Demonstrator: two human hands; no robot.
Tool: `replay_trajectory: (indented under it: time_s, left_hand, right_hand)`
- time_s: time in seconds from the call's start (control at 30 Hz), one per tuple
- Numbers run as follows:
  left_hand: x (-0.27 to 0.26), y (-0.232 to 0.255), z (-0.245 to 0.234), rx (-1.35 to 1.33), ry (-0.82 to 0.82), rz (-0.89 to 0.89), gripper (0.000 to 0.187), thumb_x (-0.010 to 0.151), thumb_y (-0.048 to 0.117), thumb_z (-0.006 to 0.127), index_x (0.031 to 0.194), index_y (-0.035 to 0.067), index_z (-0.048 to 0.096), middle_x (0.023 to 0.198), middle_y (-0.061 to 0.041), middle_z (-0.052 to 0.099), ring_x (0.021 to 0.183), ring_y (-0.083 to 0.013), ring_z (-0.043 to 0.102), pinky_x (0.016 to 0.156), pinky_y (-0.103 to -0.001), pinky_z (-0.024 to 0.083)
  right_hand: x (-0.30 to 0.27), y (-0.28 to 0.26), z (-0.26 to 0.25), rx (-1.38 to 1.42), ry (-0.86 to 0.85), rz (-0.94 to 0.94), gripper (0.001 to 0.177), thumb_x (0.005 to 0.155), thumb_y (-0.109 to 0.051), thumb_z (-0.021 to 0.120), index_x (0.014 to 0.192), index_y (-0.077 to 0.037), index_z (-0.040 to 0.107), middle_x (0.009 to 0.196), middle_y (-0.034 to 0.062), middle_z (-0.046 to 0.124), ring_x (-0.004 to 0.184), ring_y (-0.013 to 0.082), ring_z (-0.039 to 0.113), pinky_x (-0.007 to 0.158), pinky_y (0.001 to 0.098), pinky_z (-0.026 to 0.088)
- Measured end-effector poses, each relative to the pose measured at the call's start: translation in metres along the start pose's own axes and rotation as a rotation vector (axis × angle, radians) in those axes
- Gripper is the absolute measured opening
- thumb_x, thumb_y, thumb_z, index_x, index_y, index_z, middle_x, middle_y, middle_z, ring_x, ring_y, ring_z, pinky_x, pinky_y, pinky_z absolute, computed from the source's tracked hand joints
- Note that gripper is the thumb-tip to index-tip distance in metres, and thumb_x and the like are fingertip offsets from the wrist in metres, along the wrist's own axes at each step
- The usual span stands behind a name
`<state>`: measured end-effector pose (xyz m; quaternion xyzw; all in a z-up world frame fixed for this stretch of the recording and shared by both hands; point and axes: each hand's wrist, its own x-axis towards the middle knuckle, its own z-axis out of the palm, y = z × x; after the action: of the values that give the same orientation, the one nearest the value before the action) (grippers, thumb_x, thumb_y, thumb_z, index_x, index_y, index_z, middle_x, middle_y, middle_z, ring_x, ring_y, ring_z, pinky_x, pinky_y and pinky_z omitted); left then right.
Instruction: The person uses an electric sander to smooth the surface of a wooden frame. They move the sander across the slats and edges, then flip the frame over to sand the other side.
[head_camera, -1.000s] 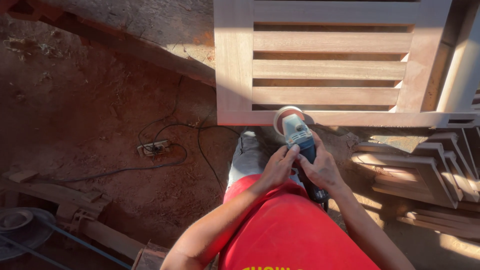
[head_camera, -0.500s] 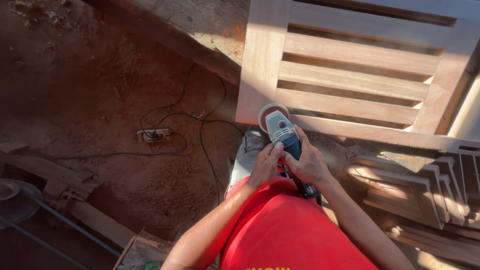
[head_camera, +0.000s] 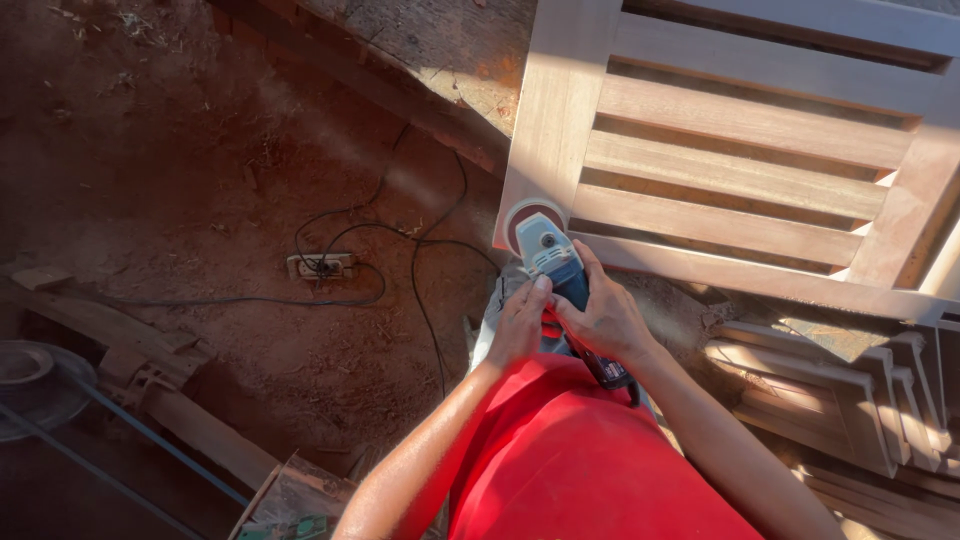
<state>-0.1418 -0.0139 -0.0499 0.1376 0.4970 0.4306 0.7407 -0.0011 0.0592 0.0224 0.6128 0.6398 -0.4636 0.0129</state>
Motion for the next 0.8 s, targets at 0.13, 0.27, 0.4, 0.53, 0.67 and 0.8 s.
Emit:
replay_trajectory:
  time_s: [0.13, 0.27, 0.4, 0.53, 0.67, 0.8]
  left_hand:
    - [0.011, -0.028, -0.026, -0.175, -0.025, 0.042, 0.047, 0.114, 0.041, 0.044, 0.099, 0.000, 0.060, 0.088, -0.008, 0.067, 0.078, -0.0151, 0.064, 0.075, -0.028, 0.055]
    - [-0.002, 0.002, -0.022, -0.154, 0.035, -0.029, 0.043, 0.107, 0.041, 0.041, 0.101, 0.003, 0.061, 0.086, -0.007, 0.069, 0.075, -0.0159, 0.068, 0.071, -0.030, 0.058]
    - [0.008, -0.034, -0.027, -0.120, -0.018, 0.014, 0.047, 0.112, 0.041, 0.044, 0.100, 0.000, 0.062, 0.087, -0.009, 0.068, 0.076, -0.0158, 0.066, 0.071, -0.029, 0.056]
    - [-0.001, -0.010, 0.007, -0.124, -0.057, -0.073, 0.040, 0.108, 0.040, 0.046, 0.108, 0.003, 0.062, 0.090, -0.007, 0.066, 0.078, -0.0146, 0.064, 0.074, -0.029, 0.055]
    - [0.002, -0.033, 0.019, -0.003, -0.049, -0.052, 0.044, 0.110, 0.041, 0.047, 0.110, 0.000, 0.062, 0.093, -0.006, 0.065, 0.083, -0.0139, 0.063, 0.077, -0.029, 0.053]
    - [-0.001, -0.032, 0.032, -0.019, -0.097, -0.072, 0.045, 0.110, 0.040, 0.047, 0.115, -0.002, 0.062, 0.095, -0.008, 0.067, 0.085, -0.0157, 0.064, 0.080, -0.031, 0.054]
  right_hand:
    - [0.008, -0.010, 0.008, -0.001, 0.015, -0.073, 0.093, 0.083, -0.038, 0.074, 0.158, -0.008, 0.028, 0.122, 0.0315, 0.066, 0.112, 0.0450, 0.068, 0.095, 0.0485, 0.054]
    - [0.006, -0.018, 0.011, 0.003, 0.037, -0.107, 0.094, 0.082, -0.037, 0.075, 0.158, -0.006, 0.029, 0.120, 0.0326, 0.066, 0.111, 0.0468, 0.067, 0.093, 0.0491, 0.053]
    - [-0.002, -0.013, 0.003, 0.016, 0.017, -0.044, 0.094, 0.082, -0.038, 0.075, 0.158, -0.008, 0.029, 0.118, 0.0314, 0.067, 0.108, 0.0461, 0.068, 0.092, 0.0490, 0.054]
    - [-0.015, 0.005, -0.007, 0.039, 0.041, 0.011, 0.092, 0.082, -0.037, 0.074, 0.158, -0.010, 0.029, 0.119, 0.0309, 0.067, 0.109, 0.0460, 0.068, 0.092, 0.0485, 0.054]
    - [-0.026, 0.026, -0.013, 0.048, 0.068, 0.004, 0.092, 0.082, -0.036, 0.074, 0.158, -0.010, 0.029, 0.120, 0.0306, 0.067, 0.110, 0.0453, 0.068, 0.093, 0.0478, 0.054]
    - [-0.034, 0.036, -0.019, 0.059, 0.068, 0.038, 0.092, 0.082, -0.036, 0.074, 0.159, -0.011, 0.029, 0.121, 0.0293, 0.068, 0.110, 0.0434, 0.069, 0.094, 0.0471, 0.054]
